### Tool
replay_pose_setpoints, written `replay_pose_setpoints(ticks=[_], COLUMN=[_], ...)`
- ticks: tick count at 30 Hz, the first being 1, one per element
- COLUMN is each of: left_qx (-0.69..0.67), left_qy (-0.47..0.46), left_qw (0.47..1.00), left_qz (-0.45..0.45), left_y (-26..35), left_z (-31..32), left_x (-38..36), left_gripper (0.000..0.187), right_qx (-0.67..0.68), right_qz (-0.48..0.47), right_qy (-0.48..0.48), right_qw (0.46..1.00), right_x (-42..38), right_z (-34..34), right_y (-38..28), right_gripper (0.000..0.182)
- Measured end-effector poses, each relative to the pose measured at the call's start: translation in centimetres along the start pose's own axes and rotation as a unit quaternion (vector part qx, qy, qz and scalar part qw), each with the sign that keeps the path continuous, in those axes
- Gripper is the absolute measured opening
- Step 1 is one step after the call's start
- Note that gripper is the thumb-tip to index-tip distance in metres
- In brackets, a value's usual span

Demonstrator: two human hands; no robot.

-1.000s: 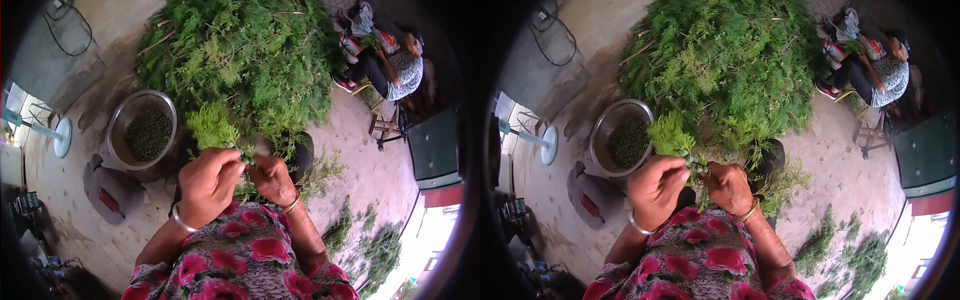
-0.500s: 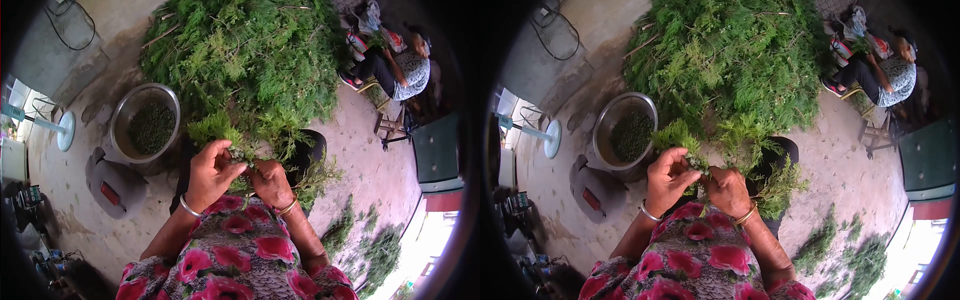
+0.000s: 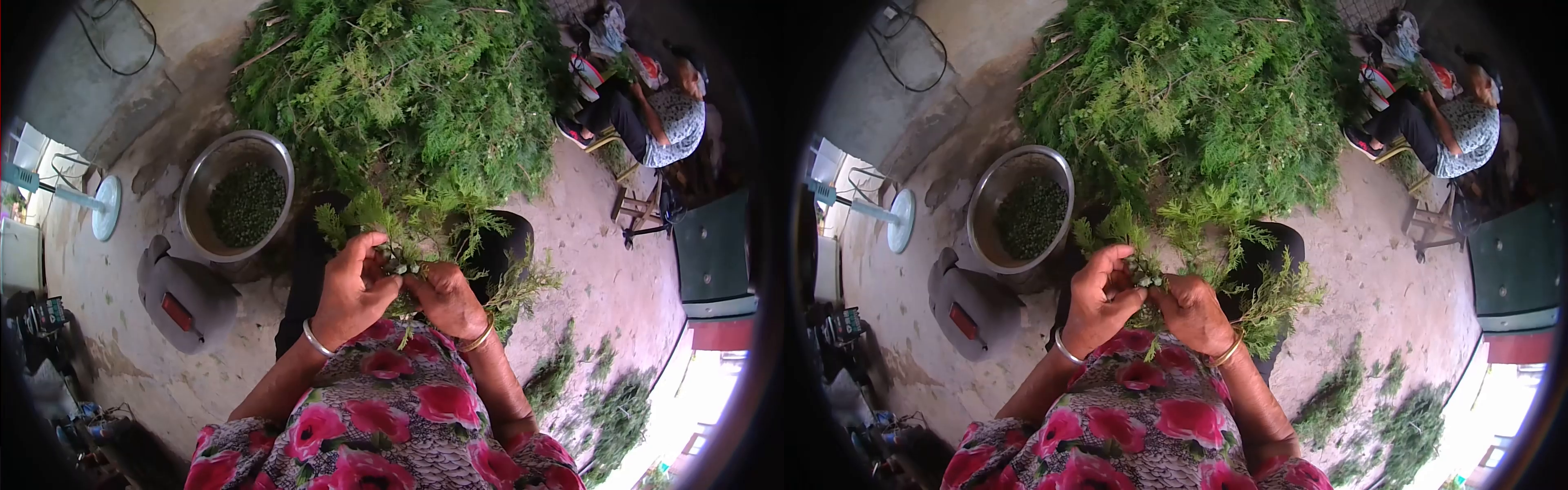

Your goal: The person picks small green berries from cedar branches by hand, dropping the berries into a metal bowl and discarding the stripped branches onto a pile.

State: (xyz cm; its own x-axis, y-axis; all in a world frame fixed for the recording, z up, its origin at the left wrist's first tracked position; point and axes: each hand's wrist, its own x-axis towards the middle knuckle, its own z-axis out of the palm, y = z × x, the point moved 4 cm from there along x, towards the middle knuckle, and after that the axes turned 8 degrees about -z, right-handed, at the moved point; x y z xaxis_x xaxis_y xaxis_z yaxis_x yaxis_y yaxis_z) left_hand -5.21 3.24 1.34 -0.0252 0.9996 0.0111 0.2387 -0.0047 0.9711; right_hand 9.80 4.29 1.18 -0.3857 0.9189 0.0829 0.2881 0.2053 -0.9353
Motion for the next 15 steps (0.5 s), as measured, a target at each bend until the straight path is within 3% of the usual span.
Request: replay_pose_setpoints(ticks=[3,7,9,15], left_qx=[0.024,0.043,0.052,-0.007], left_qy=[-0.011,-0.002,0.047,0.034], left_qw=[1.000,0.999,0.993,0.998], left_qz=[-0.004,0.010,0.094,0.043], left_y=[0.3,-0.1,0.1,0.2], left_z=[0.1,0.2,0.1,-0.4], left_x=[-0.1,0.0,0.0,-0.2], left_gripper=[0.051,0.051,0.043,0.029], right_qx=[0.022,0.027,0.046,0.071], right_qz=[-0.055,-0.051,-0.023,0.004], right_qy=[-0.020,-0.048,-0.030,-0.062], right_qw=[0.998,0.997,0.998,0.996], right_x=[-0.5,-0.6,-0.7,-0.3], right_z=[0.6,0.9,1.2,0.8], right_y=[1.4,0.9,1.3,-0.8], right_gripper=[0.011,0.011,0.008,0.010])
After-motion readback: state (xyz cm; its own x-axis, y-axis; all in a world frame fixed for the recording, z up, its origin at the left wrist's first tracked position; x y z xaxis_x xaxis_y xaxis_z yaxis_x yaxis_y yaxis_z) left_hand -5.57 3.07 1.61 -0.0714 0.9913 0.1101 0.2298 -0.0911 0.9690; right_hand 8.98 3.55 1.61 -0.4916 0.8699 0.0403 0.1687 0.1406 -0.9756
